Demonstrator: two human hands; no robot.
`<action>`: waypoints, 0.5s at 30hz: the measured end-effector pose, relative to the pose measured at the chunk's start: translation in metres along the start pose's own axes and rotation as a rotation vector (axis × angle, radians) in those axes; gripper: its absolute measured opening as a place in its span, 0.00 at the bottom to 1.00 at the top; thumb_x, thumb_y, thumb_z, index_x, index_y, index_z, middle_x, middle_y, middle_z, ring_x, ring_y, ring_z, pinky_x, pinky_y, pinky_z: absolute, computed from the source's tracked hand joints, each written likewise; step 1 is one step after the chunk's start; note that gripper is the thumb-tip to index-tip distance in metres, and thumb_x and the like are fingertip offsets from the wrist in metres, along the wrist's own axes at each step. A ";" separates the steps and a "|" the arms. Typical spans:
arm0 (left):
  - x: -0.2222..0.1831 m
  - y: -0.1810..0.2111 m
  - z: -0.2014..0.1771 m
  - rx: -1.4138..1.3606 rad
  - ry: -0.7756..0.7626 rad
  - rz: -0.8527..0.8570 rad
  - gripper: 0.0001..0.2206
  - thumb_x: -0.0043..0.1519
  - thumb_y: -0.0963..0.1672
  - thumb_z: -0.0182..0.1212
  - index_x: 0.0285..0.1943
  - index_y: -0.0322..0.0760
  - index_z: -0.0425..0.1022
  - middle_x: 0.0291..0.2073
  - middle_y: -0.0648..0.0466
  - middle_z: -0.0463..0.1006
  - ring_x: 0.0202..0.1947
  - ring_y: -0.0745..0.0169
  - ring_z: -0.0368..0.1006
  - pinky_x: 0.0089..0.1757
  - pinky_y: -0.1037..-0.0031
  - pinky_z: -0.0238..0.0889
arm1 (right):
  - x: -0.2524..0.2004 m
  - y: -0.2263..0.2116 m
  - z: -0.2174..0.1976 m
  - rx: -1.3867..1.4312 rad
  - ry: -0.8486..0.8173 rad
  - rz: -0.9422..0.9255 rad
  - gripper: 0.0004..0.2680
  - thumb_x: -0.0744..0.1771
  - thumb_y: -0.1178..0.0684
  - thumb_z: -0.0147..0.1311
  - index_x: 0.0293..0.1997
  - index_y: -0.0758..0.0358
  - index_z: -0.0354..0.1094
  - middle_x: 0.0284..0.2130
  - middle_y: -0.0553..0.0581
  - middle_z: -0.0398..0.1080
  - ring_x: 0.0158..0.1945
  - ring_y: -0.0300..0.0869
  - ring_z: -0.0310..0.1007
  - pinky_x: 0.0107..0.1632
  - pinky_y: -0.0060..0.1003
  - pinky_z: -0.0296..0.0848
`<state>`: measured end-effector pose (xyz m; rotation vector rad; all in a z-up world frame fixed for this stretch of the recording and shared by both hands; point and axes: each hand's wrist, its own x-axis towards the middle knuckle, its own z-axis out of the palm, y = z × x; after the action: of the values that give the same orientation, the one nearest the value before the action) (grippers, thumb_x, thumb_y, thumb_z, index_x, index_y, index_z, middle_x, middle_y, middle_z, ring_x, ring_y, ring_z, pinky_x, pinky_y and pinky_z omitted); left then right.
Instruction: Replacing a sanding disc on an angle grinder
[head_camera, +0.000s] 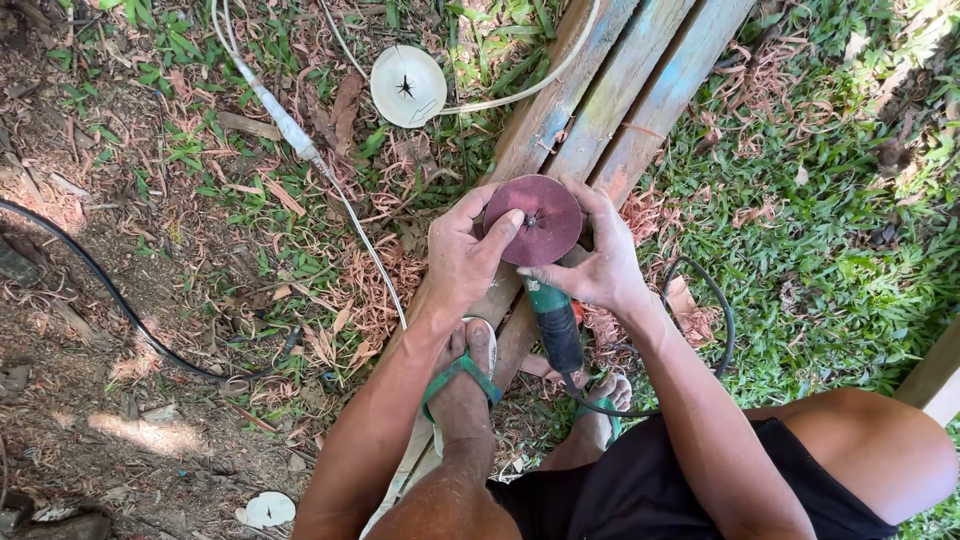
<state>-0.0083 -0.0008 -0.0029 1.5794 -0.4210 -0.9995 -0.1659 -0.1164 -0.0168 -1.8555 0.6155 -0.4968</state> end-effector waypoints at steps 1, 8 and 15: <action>-0.001 -0.001 0.001 0.002 0.004 -0.014 0.10 0.62 0.41 0.66 0.53 0.37 0.80 0.43 0.47 0.82 0.47 0.63 0.75 0.53 0.62 0.68 | 0.000 -0.002 -0.001 -0.020 0.001 0.002 0.40 0.54 0.47 0.82 0.71 0.65 0.58 0.46 0.69 0.67 0.47 0.58 0.73 0.53 0.53 0.71; 0.000 -0.008 0.002 0.050 0.022 -0.008 0.13 0.62 0.41 0.67 0.55 0.36 0.80 0.46 0.43 0.83 0.52 0.53 0.77 0.54 0.58 0.68 | 0.005 -0.023 0.000 0.008 -0.040 0.068 0.40 0.59 0.36 0.73 0.72 0.70 0.55 0.45 0.70 0.65 0.46 0.54 0.68 0.50 0.55 0.72; -0.001 -0.005 0.002 0.048 0.065 -0.004 0.13 0.61 0.41 0.67 0.55 0.37 0.80 0.46 0.44 0.83 0.53 0.53 0.77 0.54 0.58 0.68 | 0.000 -0.024 0.017 0.125 0.099 0.461 0.20 0.64 0.56 0.66 0.63 0.63 0.66 0.44 0.63 0.68 0.45 0.44 0.69 0.46 0.43 0.74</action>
<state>-0.0120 -0.0003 -0.0068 1.6524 -0.3996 -0.9441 -0.1513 -0.0965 0.0002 -1.5133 1.0231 -0.3120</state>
